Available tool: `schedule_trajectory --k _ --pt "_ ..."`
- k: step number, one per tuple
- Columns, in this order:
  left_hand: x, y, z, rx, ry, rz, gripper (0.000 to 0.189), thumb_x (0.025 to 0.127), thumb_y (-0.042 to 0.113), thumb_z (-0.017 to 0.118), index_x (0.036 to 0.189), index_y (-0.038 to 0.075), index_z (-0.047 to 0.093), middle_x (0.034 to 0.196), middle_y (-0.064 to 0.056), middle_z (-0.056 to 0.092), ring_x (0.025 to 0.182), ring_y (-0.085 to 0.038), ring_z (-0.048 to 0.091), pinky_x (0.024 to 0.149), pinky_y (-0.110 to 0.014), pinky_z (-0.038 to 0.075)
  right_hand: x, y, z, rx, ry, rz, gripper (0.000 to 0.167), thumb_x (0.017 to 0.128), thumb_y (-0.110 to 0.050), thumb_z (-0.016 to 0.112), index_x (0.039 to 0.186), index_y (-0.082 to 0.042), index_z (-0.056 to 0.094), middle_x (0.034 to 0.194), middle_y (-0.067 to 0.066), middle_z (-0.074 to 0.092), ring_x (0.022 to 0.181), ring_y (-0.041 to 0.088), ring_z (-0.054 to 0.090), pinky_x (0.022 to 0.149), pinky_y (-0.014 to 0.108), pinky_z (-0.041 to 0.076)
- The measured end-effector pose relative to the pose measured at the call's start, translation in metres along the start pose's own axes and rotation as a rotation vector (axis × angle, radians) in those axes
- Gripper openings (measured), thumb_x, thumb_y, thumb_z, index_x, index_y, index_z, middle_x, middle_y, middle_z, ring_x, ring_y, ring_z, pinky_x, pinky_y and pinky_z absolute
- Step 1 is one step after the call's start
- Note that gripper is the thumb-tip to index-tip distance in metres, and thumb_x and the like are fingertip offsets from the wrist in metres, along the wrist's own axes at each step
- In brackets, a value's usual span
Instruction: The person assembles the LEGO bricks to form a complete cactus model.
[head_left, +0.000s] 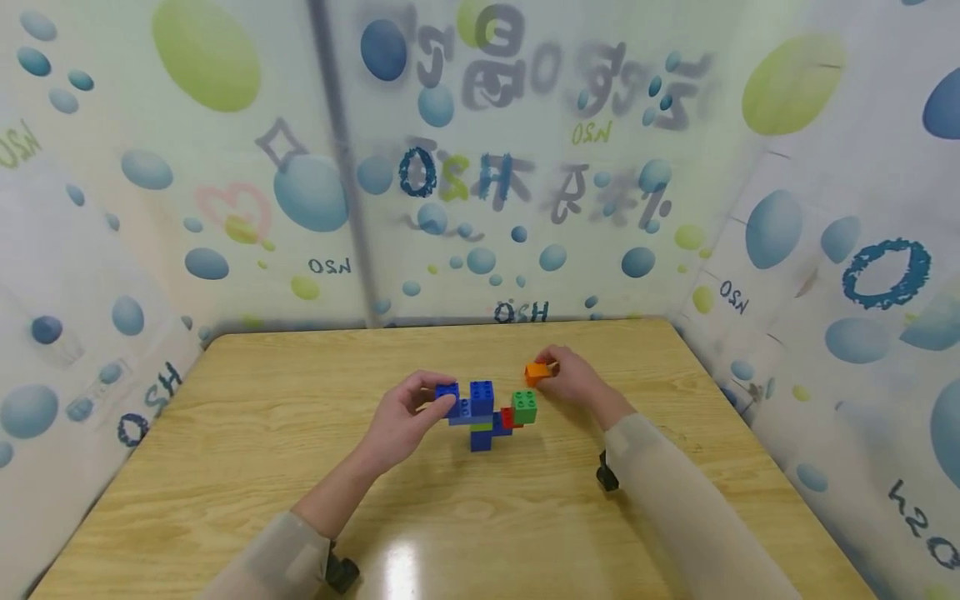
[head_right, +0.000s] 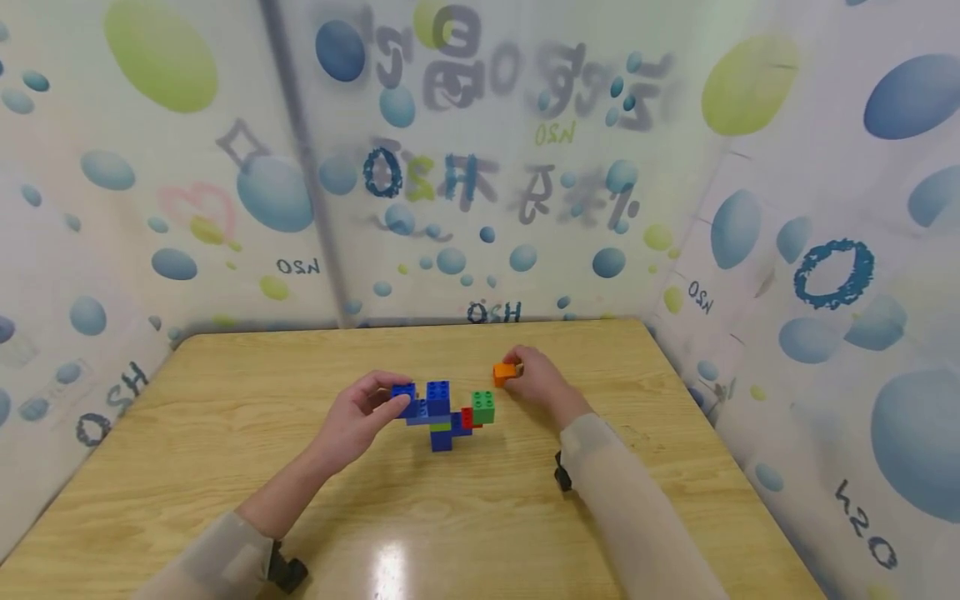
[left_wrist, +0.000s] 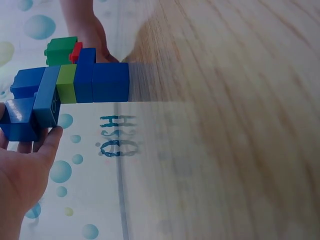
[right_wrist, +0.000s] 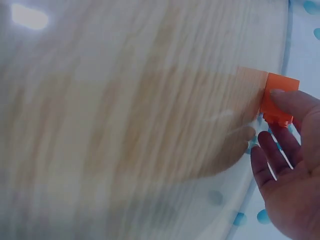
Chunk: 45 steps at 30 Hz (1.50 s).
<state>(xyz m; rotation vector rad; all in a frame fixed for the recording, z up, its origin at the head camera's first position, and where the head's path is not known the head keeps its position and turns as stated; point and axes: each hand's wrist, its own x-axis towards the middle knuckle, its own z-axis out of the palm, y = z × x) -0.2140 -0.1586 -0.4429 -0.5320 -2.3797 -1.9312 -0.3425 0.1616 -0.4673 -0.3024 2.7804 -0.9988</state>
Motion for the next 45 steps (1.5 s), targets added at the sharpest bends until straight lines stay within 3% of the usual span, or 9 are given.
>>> schedule_trajectory --k 7,15,20,35,45 --pt "0.0 0.0 0.0 0.0 0.006 0.013 0.028 0.109 0.018 0.071 0.135 0.008 0.07 0.135 -0.016 0.069 0.116 -0.024 0.067 0.097 -0.023 0.059 -0.012 0.006 -0.011 0.106 0.009 -0.01 0.037 0.103 -0.014 0.077 0.136 -0.01 0.062 0.14 0.015 0.067 0.128 0.036 0.06 0.121 0.055 0.049" --pt "0.0 0.0 0.0 -0.012 -0.001 0.004 0.028 0.109 0.018 0.071 0.135 0.009 0.07 0.135 -0.014 0.068 0.117 -0.025 0.067 0.097 -0.023 0.06 -0.036 0.003 -0.029 0.168 0.047 -0.148 0.04 0.104 -0.012 0.076 0.14 -0.006 0.06 0.138 0.016 0.067 0.122 0.034 0.064 0.107 0.051 0.059" --pt "-0.001 0.0 0.0 -0.007 0.004 0.001 0.029 0.109 0.018 0.071 0.136 0.008 0.069 0.135 -0.014 0.068 0.116 -0.023 0.067 0.097 -0.023 0.06 -0.045 -0.002 -0.035 0.187 0.072 -0.211 0.041 0.105 -0.014 0.074 0.143 -0.005 0.059 0.141 0.018 0.062 0.12 0.033 0.064 0.104 0.048 0.059" --pt "-0.001 0.002 0.001 -0.01 0.004 -0.007 0.028 0.109 0.019 0.071 0.136 0.011 0.07 0.135 -0.013 0.068 0.116 -0.027 0.066 0.095 -0.023 0.06 -0.069 -0.043 -0.041 0.225 0.111 -0.358 0.047 0.103 -0.008 0.073 0.149 -0.009 0.063 0.143 0.02 0.053 0.119 0.032 0.062 0.109 0.054 0.058" --pt "0.0 0.002 0.001 -0.007 0.004 -0.009 0.028 0.109 0.02 0.071 0.136 0.012 0.07 0.135 -0.013 0.068 0.118 -0.028 0.066 0.096 -0.023 0.06 -0.077 -0.074 -0.029 0.253 0.034 -0.437 0.053 0.103 -0.01 0.075 0.153 -0.01 0.058 0.138 0.014 0.061 0.117 0.028 0.066 0.109 0.053 0.058"
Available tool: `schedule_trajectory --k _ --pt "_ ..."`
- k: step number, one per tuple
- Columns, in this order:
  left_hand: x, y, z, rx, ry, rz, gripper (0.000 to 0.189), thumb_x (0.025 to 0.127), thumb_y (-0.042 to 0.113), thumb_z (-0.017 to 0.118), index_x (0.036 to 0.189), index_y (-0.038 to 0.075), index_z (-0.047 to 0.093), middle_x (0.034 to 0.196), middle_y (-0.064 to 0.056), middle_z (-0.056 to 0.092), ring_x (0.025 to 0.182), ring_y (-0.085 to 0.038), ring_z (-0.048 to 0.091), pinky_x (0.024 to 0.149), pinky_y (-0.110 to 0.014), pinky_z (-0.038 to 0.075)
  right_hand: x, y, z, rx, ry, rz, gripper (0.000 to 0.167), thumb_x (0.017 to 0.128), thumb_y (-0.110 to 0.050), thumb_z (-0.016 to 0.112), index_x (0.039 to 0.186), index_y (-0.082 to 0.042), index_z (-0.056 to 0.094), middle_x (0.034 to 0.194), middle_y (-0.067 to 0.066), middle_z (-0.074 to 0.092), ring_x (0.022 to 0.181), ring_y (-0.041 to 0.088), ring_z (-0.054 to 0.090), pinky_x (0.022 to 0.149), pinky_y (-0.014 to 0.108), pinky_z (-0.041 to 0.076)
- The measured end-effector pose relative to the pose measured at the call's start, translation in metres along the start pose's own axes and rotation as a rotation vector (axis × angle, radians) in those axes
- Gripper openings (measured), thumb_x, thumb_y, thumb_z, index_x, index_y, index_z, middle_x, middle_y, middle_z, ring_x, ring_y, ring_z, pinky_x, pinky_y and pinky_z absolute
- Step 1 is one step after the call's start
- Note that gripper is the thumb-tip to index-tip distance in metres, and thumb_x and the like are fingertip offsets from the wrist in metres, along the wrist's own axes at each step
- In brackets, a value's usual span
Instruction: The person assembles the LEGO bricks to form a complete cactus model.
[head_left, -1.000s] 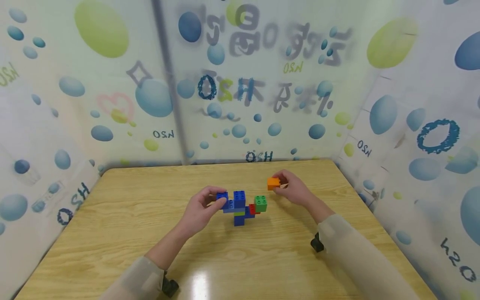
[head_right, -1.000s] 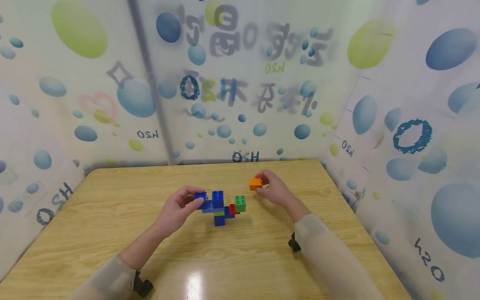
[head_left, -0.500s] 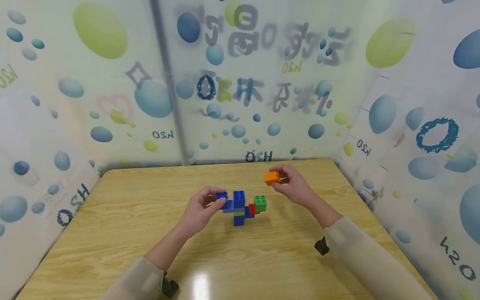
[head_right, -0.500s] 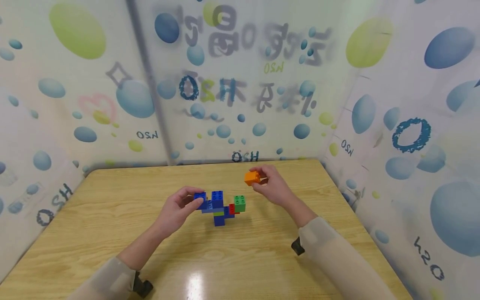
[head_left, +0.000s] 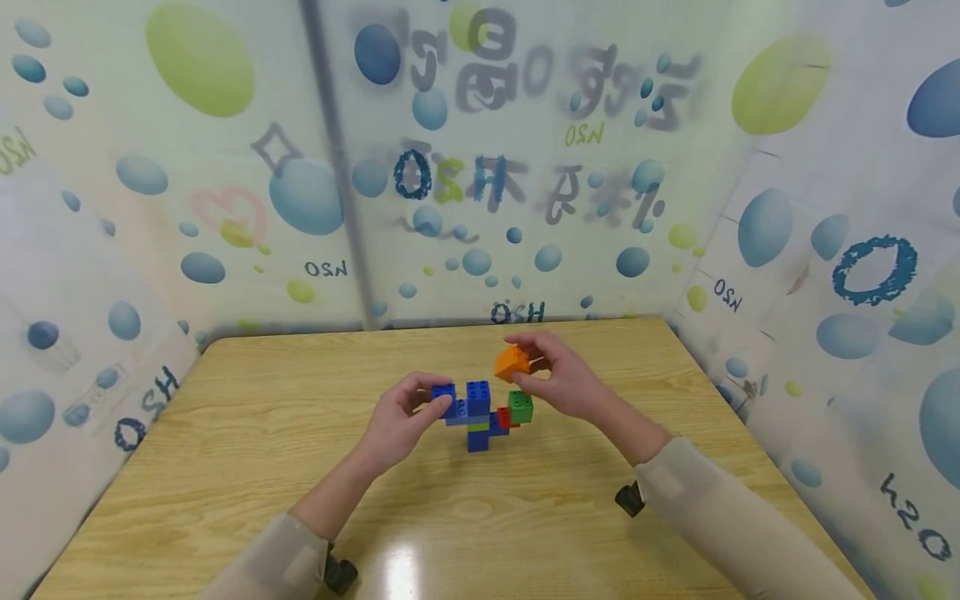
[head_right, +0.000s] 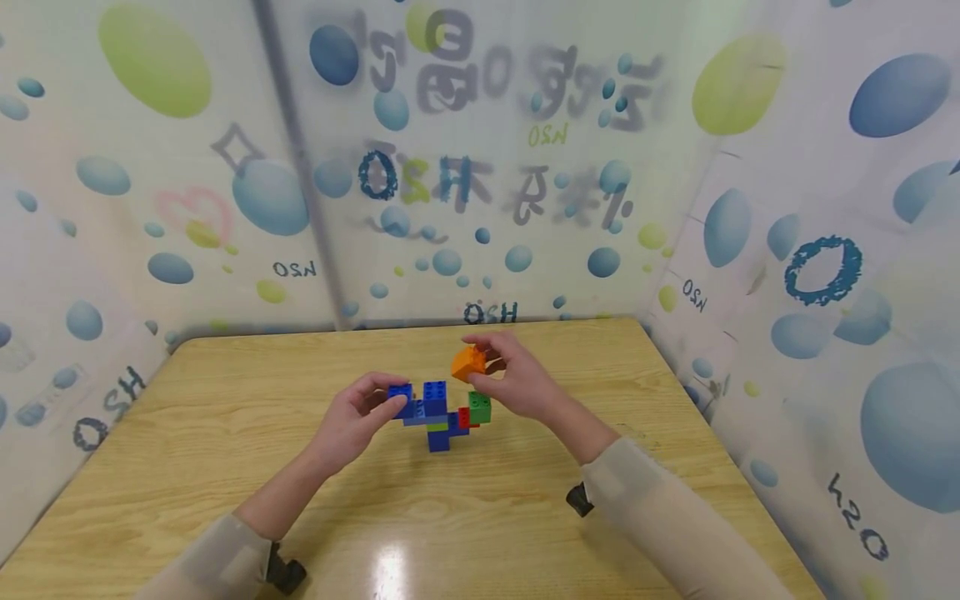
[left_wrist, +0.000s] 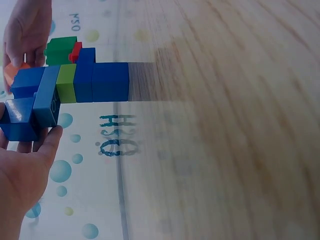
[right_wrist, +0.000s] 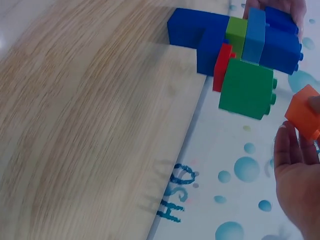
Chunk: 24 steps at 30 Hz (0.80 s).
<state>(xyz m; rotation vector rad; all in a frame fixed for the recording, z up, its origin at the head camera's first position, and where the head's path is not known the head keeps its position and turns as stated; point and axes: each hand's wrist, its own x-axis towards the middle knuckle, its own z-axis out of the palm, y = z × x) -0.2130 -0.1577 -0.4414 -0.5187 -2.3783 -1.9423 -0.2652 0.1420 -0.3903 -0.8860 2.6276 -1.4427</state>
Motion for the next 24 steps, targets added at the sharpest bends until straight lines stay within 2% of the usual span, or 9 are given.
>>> schedule_trajectory --k 7,13,19,24 --pt "-0.001 0.001 0.0 0.011 -0.001 0.019 0.028 0.109 0.019 0.071 0.136 0.011 0.07 0.136 -0.014 0.069 0.118 -0.03 0.068 0.096 -0.023 0.06 0.002 -0.014 0.01 0.026 -0.046 -0.036 0.043 0.104 -0.011 0.074 0.145 -0.006 0.059 0.133 0.012 0.068 0.112 0.026 0.069 0.104 0.043 0.06" --pt "0.0 0.002 0.0 0.01 -0.006 0.008 0.031 0.109 0.021 0.07 0.138 0.01 0.069 0.137 -0.013 0.069 0.12 -0.031 0.068 0.097 -0.023 0.06 0.003 -0.016 0.016 0.016 -0.089 -0.076 0.045 0.106 -0.011 0.073 0.149 -0.009 0.063 0.139 0.012 0.062 0.117 0.026 0.067 0.105 0.042 0.059" --pt "0.0 0.002 0.0 0.018 0.001 -0.006 0.03 0.11 0.021 0.07 0.138 0.009 0.069 0.137 -0.012 0.069 0.12 -0.03 0.067 0.098 -0.024 0.06 0.007 -0.018 0.019 -0.012 -0.113 -0.105 0.047 0.106 -0.013 0.073 0.153 -0.014 0.064 0.14 0.011 0.063 0.118 0.025 0.065 0.102 0.034 0.058" --pt "0.0 -0.001 0.0 0.014 0.001 0.006 0.029 0.109 0.02 0.071 0.136 0.01 0.07 0.137 -0.014 0.069 0.119 -0.028 0.068 0.097 -0.024 0.06 0.009 -0.021 0.024 -0.035 -0.127 -0.124 0.048 0.107 -0.015 0.073 0.154 -0.017 0.065 0.14 0.009 0.063 0.119 0.024 0.065 0.102 0.035 0.058"
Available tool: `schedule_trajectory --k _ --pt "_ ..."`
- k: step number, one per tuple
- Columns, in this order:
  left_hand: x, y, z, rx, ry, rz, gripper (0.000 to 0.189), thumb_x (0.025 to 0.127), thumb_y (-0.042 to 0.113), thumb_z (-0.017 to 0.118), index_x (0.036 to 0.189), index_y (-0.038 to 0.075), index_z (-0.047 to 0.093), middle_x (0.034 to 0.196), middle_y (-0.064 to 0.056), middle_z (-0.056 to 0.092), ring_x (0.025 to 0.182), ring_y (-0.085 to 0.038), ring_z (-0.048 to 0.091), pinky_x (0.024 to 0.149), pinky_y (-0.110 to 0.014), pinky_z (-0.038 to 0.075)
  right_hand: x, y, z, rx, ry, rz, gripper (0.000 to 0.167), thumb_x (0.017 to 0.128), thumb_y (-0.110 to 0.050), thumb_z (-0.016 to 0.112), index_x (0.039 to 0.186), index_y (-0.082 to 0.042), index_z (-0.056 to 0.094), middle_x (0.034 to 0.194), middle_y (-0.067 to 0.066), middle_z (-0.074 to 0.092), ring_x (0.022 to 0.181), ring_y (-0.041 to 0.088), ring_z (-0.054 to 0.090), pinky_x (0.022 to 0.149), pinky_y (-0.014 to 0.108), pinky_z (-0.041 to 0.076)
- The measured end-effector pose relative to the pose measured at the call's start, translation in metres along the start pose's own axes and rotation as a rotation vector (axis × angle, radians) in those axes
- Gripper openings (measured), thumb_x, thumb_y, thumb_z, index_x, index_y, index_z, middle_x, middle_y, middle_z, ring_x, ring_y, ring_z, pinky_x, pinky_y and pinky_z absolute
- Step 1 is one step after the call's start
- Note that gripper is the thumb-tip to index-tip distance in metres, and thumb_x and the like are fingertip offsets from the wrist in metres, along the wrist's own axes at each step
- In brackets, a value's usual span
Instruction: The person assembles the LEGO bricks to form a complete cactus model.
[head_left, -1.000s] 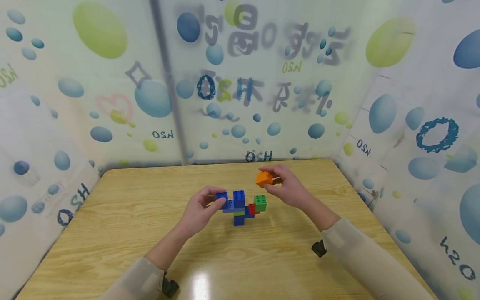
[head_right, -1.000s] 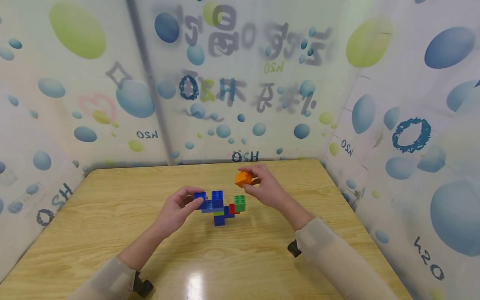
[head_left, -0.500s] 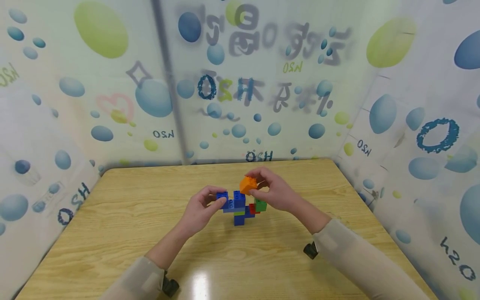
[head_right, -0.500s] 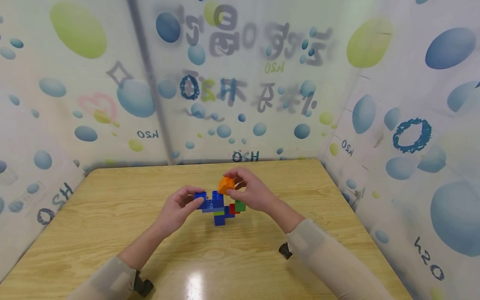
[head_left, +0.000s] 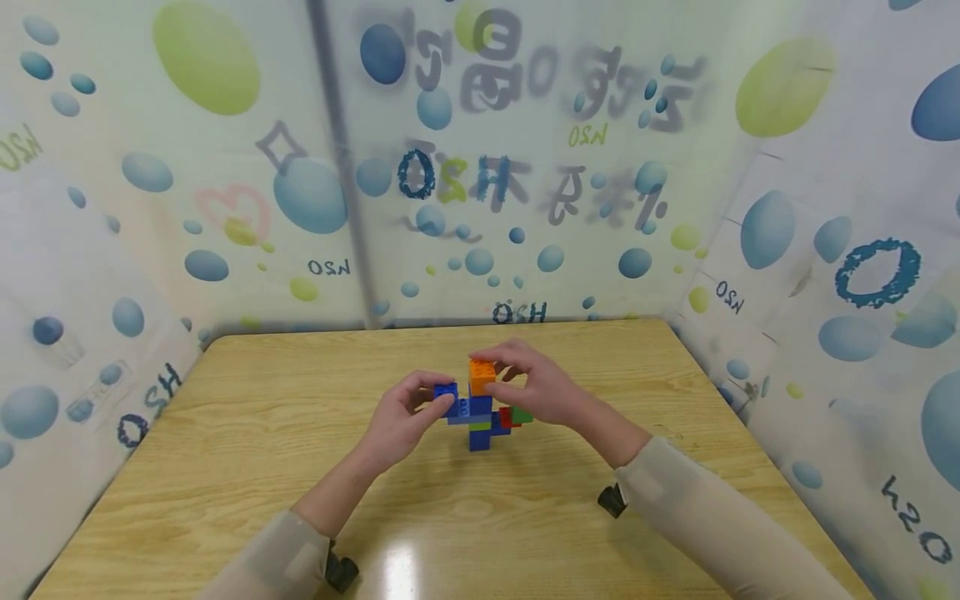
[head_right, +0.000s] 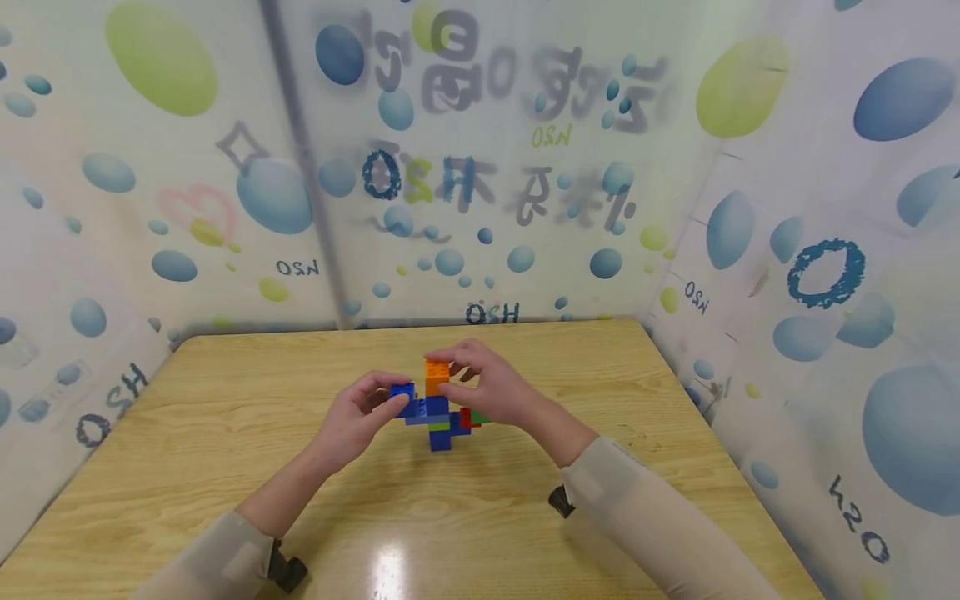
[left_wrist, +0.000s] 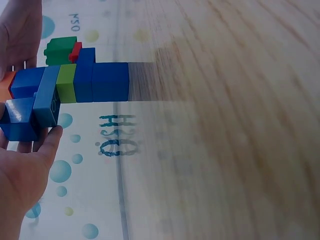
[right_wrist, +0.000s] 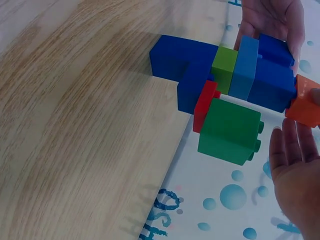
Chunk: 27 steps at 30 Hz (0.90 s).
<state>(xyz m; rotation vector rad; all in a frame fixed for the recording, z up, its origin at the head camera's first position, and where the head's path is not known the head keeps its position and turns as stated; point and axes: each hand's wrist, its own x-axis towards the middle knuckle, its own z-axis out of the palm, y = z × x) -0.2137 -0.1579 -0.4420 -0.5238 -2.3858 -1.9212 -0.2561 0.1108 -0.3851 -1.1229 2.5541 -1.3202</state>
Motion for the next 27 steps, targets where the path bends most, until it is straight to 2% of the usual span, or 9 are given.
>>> schedule_trajectory --k 5,9,13,18,21,27 --pt "0.001 -0.001 0.0 0.001 -0.008 0.025 0.031 0.109 0.019 0.07 0.138 0.007 0.069 0.136 -0.016 0.069 0.119 -0.03 0.068 0.096 -0.024 0.06 0.0 -0.003 0.004 -0.004 0.017 0.021 0.042 0.111 -0.024 0.068 0.152 -0.02 0.067 0.138 0.006 0.066 0.119 0.021 0.065 0.101 0.038 0.059" --pt "0.001 -0.001 0.0 0.006 -0.009 0.021 0.032 0.109 0.02 0.07 0.138 0.007 0.068 0.136 -0.015 0.069 0.12 -0.029 0.068 0.097 -0.023 0.06 0.0 -0.003 0.006 0.01 0.033 0.032 0.039 0.113 -0.027 0.064 0.151 -0.02 0.068 0.137 0.004 0.069 0.117 0.021 0.067 0.1 0.04 0.06" --pt "0.0 0.0 0.0 0.006 -0.007 0.01 0.031 0.109 0.02 0.07 0.138 0.009 0.068 0.137 -0.013 0.069 0.121 -0.029 0.068 0.097 -0.024 0.06 0.0 -0.002 0.008 0.03 0.045 0.037 0.038 0.112 -0.026 0.066 0.149 -0.019 0.069 0.136 0.005 0.071 0.114 0.02 0.068 0.099 0.041 0.061" --pt "0.0 0.0 -0.001 0.009 -0.01 0.015 0.031 0.109 0.02 0.07 0.138 0.008 0.068 0.137 -0.014 0.069 0.122 -0.03 0.068 0.098 -0.024 0.06 0.0 -0.002 0.009 0.063 0.057 0.052 0.037 0.111 -0.027 0.067 0.147 -0.019 0.071 0.133 0.005 0.072 0.11 0.02 0.07 0.095 0.036 0.062" --pt "0.0 -0.001 -0.001 0.012 -0.009 0.014 0.032 0.109 0.02 0.071 0.138 0.007 0.068 0.137 -0.015 0.069 0.122 -0.032 0.068 0.098 -0.023 0.06 0.0 -0.002 0.01 0.077 0.064 0.051 0.036 0.111 -0.026 0.068 0.146 -0.019 0.072 0.132 0.005 0.073 0.11 0.02 0.07 0.096 0.035 0.062" --pt "0.001 -0.001 0.0 0.01 -0.003 0.012 0.031 0.109 0.02 0.071 0.137 0.008 0.069 0.137 -0.015 0.069 0.122 -0.032 0.068 0.098 -0.023 0.06 -0.001 -0.003 0.011 0.071 0.073 0.061 0.035 0.11 -0.027 0.069 0.144 -0.019 0.073 0.133 0.004 0.074 0.114 0.021 0.07 0.101 0.041 0.06"
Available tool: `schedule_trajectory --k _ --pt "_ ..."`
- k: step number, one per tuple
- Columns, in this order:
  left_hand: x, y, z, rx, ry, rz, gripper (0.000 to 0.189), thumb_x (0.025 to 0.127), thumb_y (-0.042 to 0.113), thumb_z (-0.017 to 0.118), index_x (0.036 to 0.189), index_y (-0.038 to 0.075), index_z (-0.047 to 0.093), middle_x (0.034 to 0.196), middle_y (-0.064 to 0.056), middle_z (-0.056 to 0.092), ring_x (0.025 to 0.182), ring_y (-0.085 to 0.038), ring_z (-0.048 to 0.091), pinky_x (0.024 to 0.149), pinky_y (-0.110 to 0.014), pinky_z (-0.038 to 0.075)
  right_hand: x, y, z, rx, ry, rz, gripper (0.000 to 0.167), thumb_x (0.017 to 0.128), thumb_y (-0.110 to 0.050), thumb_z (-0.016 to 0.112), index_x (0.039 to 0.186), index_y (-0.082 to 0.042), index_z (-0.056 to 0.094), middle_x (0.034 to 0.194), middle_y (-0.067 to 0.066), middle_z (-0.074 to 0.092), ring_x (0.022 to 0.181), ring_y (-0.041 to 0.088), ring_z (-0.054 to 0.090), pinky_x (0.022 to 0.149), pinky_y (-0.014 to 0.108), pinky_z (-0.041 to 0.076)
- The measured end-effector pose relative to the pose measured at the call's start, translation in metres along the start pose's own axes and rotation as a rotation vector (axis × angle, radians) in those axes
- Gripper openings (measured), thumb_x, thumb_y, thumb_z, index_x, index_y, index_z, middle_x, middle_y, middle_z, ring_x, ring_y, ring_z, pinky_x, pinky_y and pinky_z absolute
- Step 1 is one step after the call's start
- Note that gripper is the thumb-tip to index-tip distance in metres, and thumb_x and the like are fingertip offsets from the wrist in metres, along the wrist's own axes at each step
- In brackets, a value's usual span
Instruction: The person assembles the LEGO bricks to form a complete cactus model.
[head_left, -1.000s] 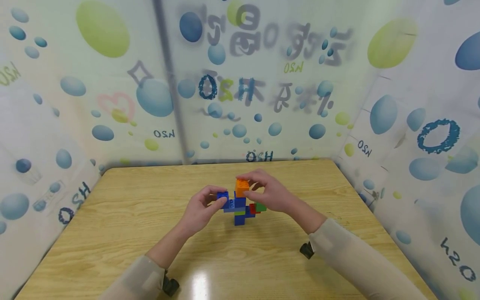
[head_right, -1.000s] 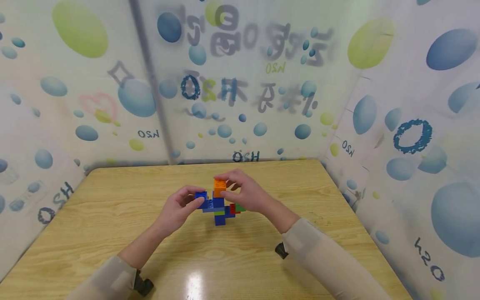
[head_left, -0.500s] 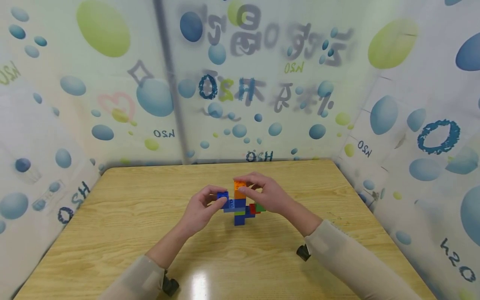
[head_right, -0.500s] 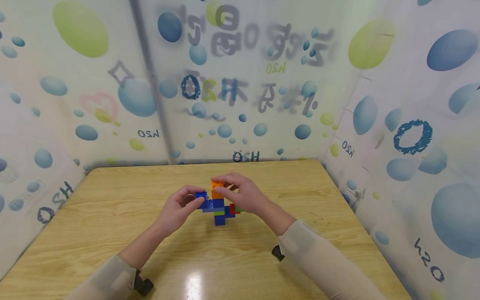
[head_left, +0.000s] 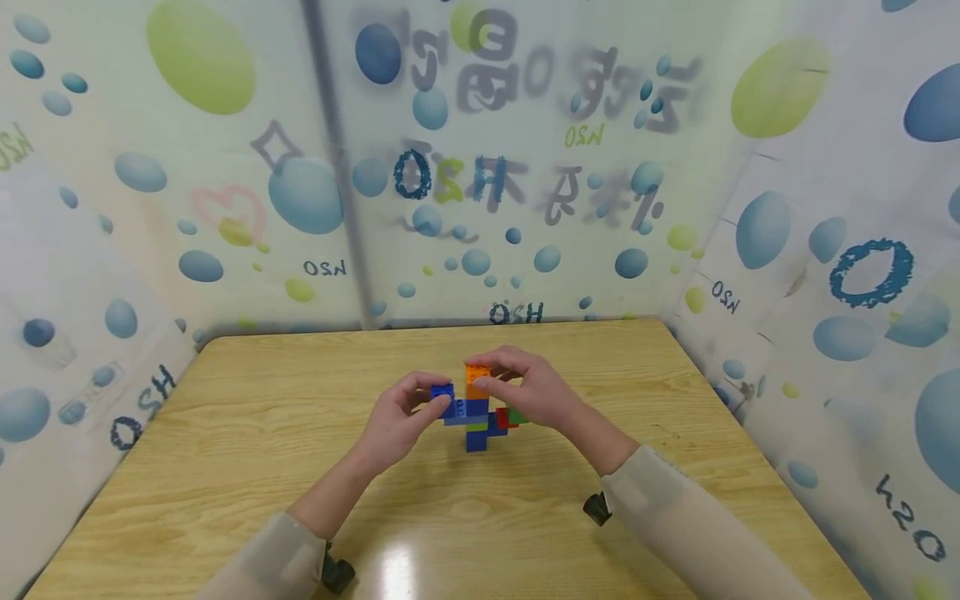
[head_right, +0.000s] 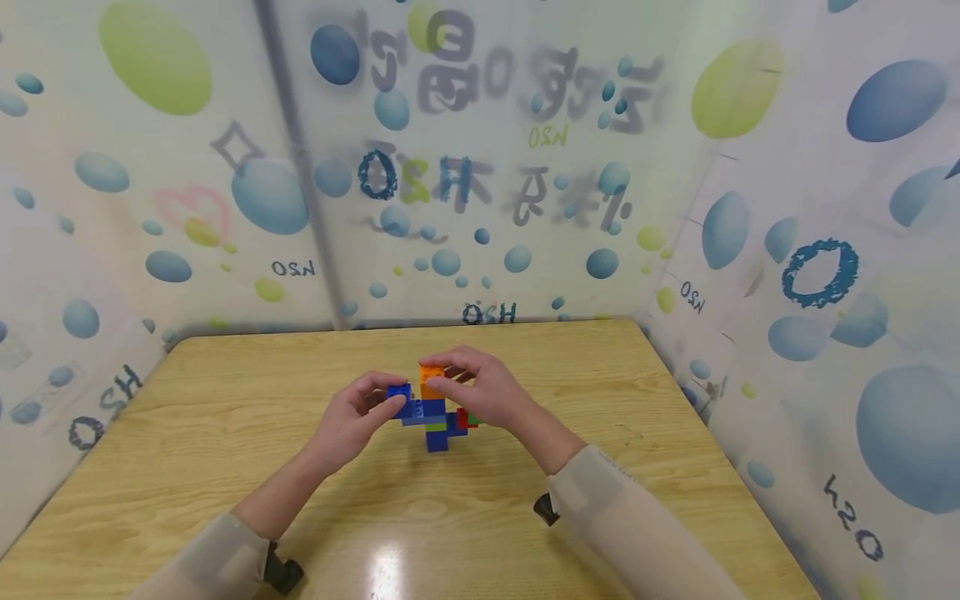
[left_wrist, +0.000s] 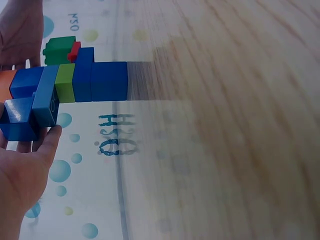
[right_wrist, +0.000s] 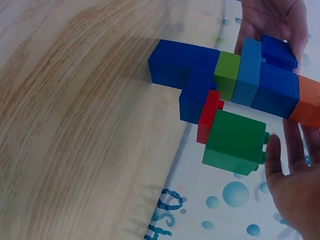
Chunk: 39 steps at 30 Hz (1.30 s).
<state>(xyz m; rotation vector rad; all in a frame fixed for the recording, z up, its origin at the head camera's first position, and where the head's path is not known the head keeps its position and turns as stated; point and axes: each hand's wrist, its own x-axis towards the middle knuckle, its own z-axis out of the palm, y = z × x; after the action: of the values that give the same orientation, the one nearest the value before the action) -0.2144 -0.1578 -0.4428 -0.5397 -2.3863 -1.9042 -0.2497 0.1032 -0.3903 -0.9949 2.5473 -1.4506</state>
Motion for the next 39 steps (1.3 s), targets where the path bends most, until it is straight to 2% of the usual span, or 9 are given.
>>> schedule_trajectory --k 4,9,13,16,24,39 --pt "-0.0009 0.0014 0.0 0.001 -0.002 -0.008 0.031 0.109 0.02 0.071 0.138 0.008 0.068 0.138 -0.013 0.068 0.123 -0.031 0.068 0.098 -0.024 0.06 0.0002 -0.002 -0.0003 -0.006 -0.006 0.025 0.036 0.11 -0.029 0.068 0.144 -0.019 0.073 0.134 0.003 0.074 0.114 0.022 0.07 0.102 0.042 0.06" --pt "-0.0017 0.0019 -0.0005 -0.006 -0.003 -0.006 0.034 0.11 0.021 0.07 0.14 0.005 0.067 0.137 -0.013 0.068 0.123 -0.033 0.067 0.098 -0.024 0.06 0.0032 -0.0023 -0.0012 -0.009 -0.031 0.036 0.038 0.11 -0.031 0.068 0.145 -0.019 0.072 0.138 0.004 0.072 0.117 0.024 0.071 0.104 0.05 0.059" --pt "-0.0024 0.0017 -0.001 -0.013 -0.002 -0.006 0.031 0.109 0.02 0.071 0.138 0.009 0.068 0.137 -0.014 0.068 0.122 -0.034 0.067 0.097 -0.024 0.061 0.0045 -0.0018 -0.0017 -0.001 -0.051 0.045 0.04 0.11 -0.032 0.068 0.146 -0.016 0.071 0.14 0.004 0.071 0.117 0.024 0.07 0.105 0.054 0.058" --pt "-0.0027 0.0017 -0.0011 -0.015 -0.002 -0.011 0.03 0.109 0.021 0.071 0.137 0.011 0.069 0.137 -0.014 0.068 0.122 -0.033 0.067 0.097 -0.024 0.061 0.0047 -0.0014 -0.0016 0.007 -0.053 0.051 0.04 0.11 -0.032 0.069 0.146 -0.015 0.07 0.139 0.004 0.071 0.115 0.023 0.07 0.104 0.052 0.059" --pt "-0.0028 0.002 -0.0008 -0.008 0.004 -0.02 0.03 0.109 0.021 0.071 0.137 0.011 0.069 0.136 -0.013 0.068 0.121 -0.033 0.066 0.097 -0.024 0.06 0.0042 -0.0006 0.0019 0.051 -0.025 0.064 0.035 0.109 -0.029 0.07 0.142 -0.018 0.073 0.134 0.005 0.072 0.112 0.022 0.069 0.093 0.036 0.061" --pt "0.0012 0.0038 -0.0012 -0.002 -0.004 -0.021 0.029 0.108 0.021 0.073 0.135 0.012 0.07 0.133 -0.013 0.07 0.119 -0.031 0.066 0.096 -0.024 0.061 0.0028 0.0011 0.0031 0.079 -0.001 0.074 0.038 0.109 -0.029 0.068 0.143 -0.013 0.071 0.136 0.005 0.071 0.119 0.027 0.065 0.095 0.038 0.059"
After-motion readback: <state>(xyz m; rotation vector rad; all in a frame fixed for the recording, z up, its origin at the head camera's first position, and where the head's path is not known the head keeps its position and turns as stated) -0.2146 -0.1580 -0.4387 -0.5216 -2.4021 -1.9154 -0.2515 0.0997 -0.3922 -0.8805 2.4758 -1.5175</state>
